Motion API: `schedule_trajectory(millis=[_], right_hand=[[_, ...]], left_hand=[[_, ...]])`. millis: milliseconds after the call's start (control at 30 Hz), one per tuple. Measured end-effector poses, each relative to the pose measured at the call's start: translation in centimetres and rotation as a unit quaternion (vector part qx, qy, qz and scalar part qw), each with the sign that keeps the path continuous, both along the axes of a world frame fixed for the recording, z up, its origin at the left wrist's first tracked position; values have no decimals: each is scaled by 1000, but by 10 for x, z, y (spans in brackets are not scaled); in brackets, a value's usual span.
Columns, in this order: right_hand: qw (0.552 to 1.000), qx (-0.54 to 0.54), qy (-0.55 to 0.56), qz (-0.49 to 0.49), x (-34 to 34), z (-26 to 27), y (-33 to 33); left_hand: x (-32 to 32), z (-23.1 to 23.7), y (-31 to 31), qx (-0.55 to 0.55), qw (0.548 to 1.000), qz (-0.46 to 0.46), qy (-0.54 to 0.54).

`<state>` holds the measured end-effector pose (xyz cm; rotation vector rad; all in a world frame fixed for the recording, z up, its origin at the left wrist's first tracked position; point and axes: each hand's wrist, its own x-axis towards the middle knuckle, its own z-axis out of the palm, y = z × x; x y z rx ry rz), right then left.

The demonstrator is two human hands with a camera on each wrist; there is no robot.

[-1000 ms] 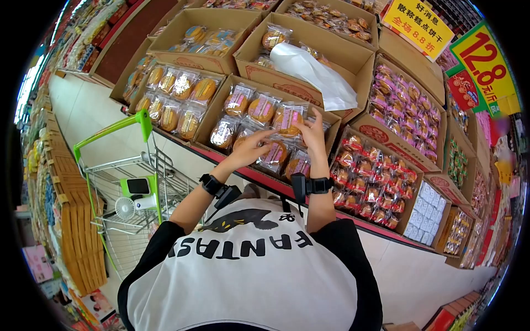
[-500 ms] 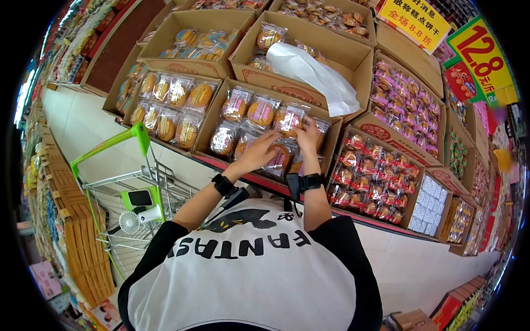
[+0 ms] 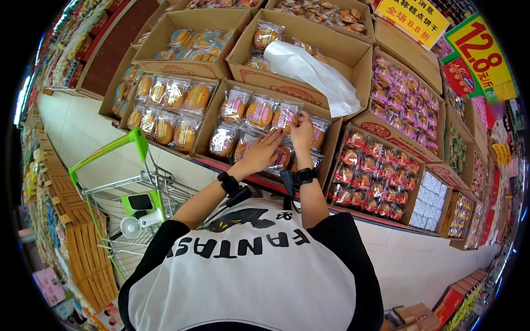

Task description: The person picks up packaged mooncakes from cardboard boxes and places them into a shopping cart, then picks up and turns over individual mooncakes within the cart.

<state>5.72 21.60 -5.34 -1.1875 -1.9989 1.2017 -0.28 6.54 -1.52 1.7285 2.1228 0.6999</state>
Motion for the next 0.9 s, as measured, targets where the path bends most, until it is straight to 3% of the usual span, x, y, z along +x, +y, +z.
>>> schedule_trajectory(millis=[167,233,533,900], right_hand=[[996,73,-48,11,-1,28,-10],[967,233,-88,47,-2,36,-15],[964,203,-129,116,-3,41,-16],[967,185,-128,120,-6,28,-7]], left_hand=[[4,-3,0,-33,998,5,54],[4,-4,1,-34,997,8,64],[6,-11,1,-20,993,14,118],[4,-13,1,-21,987,9,158]])
